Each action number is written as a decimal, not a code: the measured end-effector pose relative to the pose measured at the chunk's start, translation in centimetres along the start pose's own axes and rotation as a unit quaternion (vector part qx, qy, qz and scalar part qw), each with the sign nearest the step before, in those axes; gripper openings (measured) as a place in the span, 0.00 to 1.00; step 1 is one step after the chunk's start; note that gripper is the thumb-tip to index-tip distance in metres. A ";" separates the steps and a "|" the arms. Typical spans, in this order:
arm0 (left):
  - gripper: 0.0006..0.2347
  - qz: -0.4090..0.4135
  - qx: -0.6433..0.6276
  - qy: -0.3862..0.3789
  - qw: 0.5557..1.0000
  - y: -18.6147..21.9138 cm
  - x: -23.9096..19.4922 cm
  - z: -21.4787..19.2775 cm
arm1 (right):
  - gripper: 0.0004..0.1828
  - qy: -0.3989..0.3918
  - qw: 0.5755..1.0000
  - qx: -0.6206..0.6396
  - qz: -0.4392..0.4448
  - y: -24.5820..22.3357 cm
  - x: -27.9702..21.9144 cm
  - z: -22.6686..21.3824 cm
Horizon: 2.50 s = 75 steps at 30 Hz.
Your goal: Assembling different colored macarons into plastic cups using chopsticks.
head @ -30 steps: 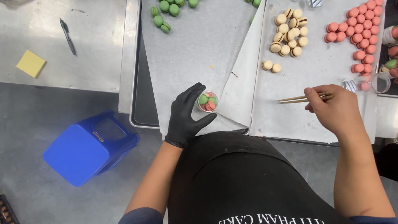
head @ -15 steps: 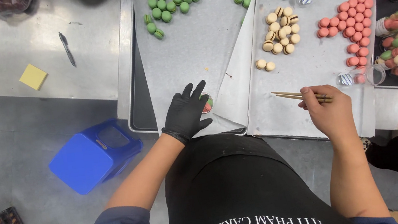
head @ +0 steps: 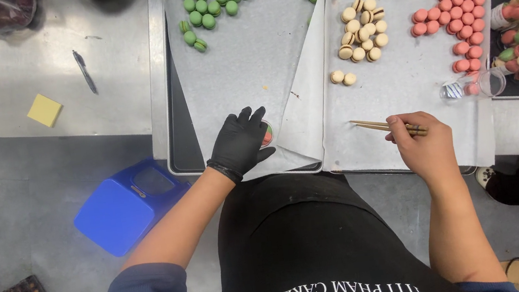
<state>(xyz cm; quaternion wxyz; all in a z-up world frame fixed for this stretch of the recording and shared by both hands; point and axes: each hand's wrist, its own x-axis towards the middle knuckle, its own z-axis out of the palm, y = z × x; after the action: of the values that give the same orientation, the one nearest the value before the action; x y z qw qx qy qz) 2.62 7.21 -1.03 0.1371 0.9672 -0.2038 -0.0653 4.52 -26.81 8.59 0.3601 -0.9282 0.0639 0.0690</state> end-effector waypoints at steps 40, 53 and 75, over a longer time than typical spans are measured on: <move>0.21 -0.148 -0.132 0.247 0.948 1.8 -3.5 1.4 | 0.12 -0.017 0.999 0.013 -0.032 -2.1 0.5 -0.6; 0.42 -0.181 -0.364 0.207 0.890 0.0 -1.7 6.9 | 0.10 -0.151 0.960 0.177 -0.157 -11.7 -2.9 3.1; 0.27 -0.083 -0.316 0.115 0.938 1.4 -0.8 1.2 | 0.15 -0.275 0.957 0.072 -0.057 -11.3 1.9 2.3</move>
<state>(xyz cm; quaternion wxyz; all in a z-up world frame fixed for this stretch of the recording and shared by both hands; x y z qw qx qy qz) 1.15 6.05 -1.70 0.4521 0.8885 -0.0748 -0.0259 8.13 -17.16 14.04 0.4332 -0.8469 -0.0860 0.2961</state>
